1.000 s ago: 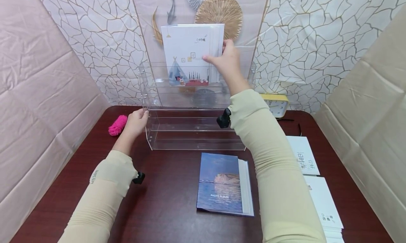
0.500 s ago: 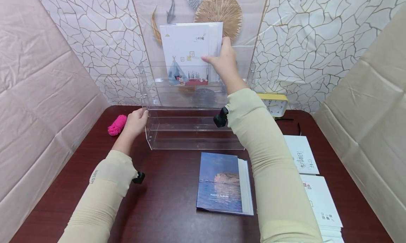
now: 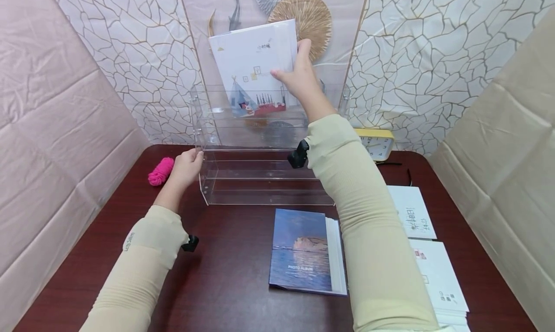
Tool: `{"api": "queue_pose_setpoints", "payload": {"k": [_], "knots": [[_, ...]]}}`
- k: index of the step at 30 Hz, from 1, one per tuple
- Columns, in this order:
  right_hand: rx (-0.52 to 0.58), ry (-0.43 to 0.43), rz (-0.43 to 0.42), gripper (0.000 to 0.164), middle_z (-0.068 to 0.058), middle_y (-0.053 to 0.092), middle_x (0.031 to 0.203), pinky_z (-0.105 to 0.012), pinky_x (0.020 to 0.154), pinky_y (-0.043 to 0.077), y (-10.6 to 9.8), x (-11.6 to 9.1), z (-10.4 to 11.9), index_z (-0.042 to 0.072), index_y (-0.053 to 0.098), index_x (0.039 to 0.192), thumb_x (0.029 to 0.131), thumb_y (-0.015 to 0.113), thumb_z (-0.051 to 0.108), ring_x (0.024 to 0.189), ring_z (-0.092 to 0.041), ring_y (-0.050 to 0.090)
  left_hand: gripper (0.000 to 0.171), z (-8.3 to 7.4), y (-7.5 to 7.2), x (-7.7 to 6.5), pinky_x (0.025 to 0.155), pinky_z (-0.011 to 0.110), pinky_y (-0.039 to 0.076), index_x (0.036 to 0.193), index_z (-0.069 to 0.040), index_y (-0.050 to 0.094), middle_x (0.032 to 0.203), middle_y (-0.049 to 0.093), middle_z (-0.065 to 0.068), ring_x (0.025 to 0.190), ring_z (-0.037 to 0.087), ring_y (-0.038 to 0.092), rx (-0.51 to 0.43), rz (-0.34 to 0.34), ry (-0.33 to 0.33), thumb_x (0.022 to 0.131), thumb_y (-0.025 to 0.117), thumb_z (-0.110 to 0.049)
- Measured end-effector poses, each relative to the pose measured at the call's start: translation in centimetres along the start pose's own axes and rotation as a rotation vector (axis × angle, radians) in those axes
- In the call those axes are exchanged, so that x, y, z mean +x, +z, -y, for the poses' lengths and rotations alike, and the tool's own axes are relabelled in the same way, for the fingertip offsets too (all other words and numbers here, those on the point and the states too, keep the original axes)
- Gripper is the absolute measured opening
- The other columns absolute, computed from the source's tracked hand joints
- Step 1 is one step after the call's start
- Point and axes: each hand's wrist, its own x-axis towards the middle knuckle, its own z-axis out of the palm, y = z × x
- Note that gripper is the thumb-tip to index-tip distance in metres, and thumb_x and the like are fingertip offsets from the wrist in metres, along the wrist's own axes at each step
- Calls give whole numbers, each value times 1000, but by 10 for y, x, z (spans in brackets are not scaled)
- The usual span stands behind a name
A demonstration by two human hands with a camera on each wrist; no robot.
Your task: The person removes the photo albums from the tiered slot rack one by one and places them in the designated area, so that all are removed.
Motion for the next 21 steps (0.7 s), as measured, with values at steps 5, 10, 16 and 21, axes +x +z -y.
{"api": "queue_pose_setpoints", "payload": {"k": [5, 10, 16, 21], "knots": [[76, -11, 3, 63, -2, 40, 118, -17, 93, 32, 2, 2, 2, 13, 20, 119, 82, 71, 15, 109, -11, 40, 27, 0, 0, 0, 83, 46, 42, 100, 5, 60, 78, 57, 20, 84, 35, 52, -4, -7, 5, 97, 41, -14], [153, -24, 1, 61, -2, 41, 121, -16, 92, 32, 3, 6, 3, 13, 22, 119, 82, 70, 8, 111, -10, 40, 27, -2, -1, -1, 80, 46, 42, 96, 5, 59, 68, 50, 16, 81, 35, 51, -22, 6, 3, 97, 40, -15], [157, -73, 14, 63, -2, 40, 121, -20, 92, 34, 0, 10, 9, 11, 23, 122, 81, 69, 2, 112, -12, 41, 28, -3, -2, -1, 80, 47, 42, 97, 5, 60, 66, 51, 15, 82, 34, 51, -18, 7, 3, 97, 40, -15], [143, -58, 25, 63, -3, 42, 124, -24, 94, 36, -3, 12, 15, 14, 23, 123, 82, 69, 4, 114, -15, 43, 30, -2, -3, -1, 82, 46, 42, 102, 6, 60, 71, 55, 18, 85, 34, 52, -24, 17, -5, 97, 39, -15]]}}
